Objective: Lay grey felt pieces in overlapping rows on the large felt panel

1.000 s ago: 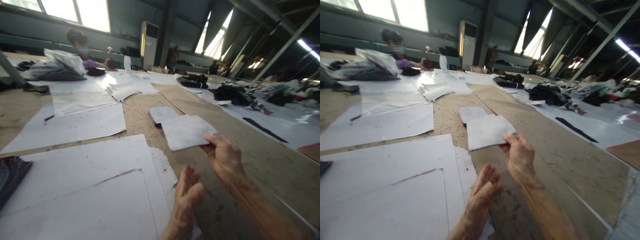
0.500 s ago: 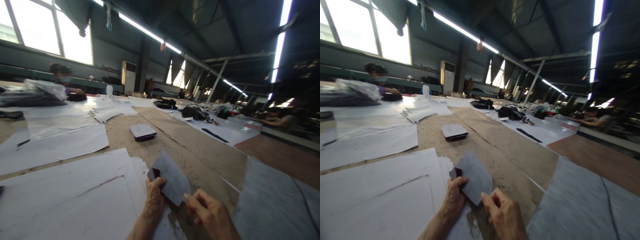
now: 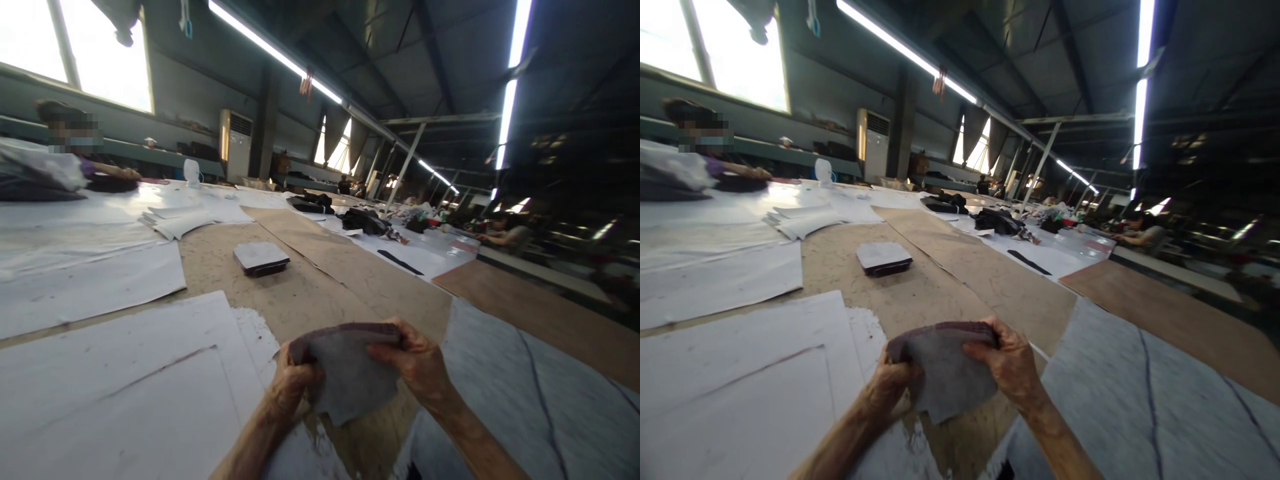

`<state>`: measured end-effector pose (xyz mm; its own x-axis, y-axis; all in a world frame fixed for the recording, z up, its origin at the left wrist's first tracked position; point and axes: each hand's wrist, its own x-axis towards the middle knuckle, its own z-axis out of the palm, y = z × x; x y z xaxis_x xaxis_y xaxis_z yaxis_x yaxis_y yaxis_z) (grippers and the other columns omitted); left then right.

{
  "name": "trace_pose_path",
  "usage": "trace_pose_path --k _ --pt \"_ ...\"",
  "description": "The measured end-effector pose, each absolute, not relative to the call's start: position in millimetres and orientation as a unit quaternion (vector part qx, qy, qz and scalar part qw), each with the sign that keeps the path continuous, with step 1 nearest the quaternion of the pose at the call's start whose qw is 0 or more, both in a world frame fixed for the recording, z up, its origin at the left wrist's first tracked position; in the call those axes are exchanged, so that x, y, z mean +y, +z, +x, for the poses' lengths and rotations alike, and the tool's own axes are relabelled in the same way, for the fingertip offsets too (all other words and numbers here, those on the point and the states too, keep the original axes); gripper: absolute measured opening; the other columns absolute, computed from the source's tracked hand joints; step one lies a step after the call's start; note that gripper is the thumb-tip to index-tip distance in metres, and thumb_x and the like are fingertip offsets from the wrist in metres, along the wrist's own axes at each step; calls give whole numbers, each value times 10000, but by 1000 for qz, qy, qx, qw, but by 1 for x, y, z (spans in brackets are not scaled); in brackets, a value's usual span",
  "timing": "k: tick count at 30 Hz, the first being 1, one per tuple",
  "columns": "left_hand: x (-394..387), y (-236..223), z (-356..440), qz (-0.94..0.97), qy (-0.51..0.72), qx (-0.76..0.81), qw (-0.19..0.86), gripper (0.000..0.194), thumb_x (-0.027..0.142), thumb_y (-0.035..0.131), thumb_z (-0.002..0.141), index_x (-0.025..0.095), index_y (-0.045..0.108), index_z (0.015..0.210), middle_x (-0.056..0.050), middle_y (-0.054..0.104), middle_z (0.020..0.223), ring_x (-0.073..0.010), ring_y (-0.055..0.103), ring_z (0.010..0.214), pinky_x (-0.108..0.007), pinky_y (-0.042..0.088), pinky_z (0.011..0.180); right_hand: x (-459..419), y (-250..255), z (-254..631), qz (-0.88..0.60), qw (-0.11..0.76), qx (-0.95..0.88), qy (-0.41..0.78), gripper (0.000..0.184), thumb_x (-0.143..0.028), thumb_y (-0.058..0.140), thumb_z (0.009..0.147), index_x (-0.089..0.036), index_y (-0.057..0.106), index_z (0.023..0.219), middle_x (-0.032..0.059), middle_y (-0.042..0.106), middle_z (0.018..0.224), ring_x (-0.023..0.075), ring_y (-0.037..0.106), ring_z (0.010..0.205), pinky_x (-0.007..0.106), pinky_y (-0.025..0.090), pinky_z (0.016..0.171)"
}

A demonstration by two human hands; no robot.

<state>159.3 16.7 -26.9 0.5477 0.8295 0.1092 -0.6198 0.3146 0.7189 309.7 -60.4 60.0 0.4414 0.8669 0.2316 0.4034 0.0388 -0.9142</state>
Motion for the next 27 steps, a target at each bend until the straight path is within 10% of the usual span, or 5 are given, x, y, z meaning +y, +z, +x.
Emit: trace_pose_path --k 9,21,27 --pt "14 -21 157 379 426 80 817 258 90 609 497 116 676 745 -37 648 669 -173 590 650 -253 449 611 -83 54 309 -688 548 -468 92 193 -285 738 535 -214 645 689 -21 650 726 157 573 662 234 450 616" --pt "47 -15 139 459 443 169 752 306 297 608 617 82 626 833 -65 621 676 -166 563 594 -278 444 592 -24 52 290 -594 692 -211 352 551 -275 756 413 -150 613 930 58 686 775 251 633 711 341 509 634" --pt "89 -24 106 523 454 337 638 128 179 531 561 93 602 624 19 478 492 -83 402 455 -182 263 422 36 3 268 -670 604 -210 377 335 -318 700 467 -134 614 733 59 667 624 248 621 606 310 479 521"
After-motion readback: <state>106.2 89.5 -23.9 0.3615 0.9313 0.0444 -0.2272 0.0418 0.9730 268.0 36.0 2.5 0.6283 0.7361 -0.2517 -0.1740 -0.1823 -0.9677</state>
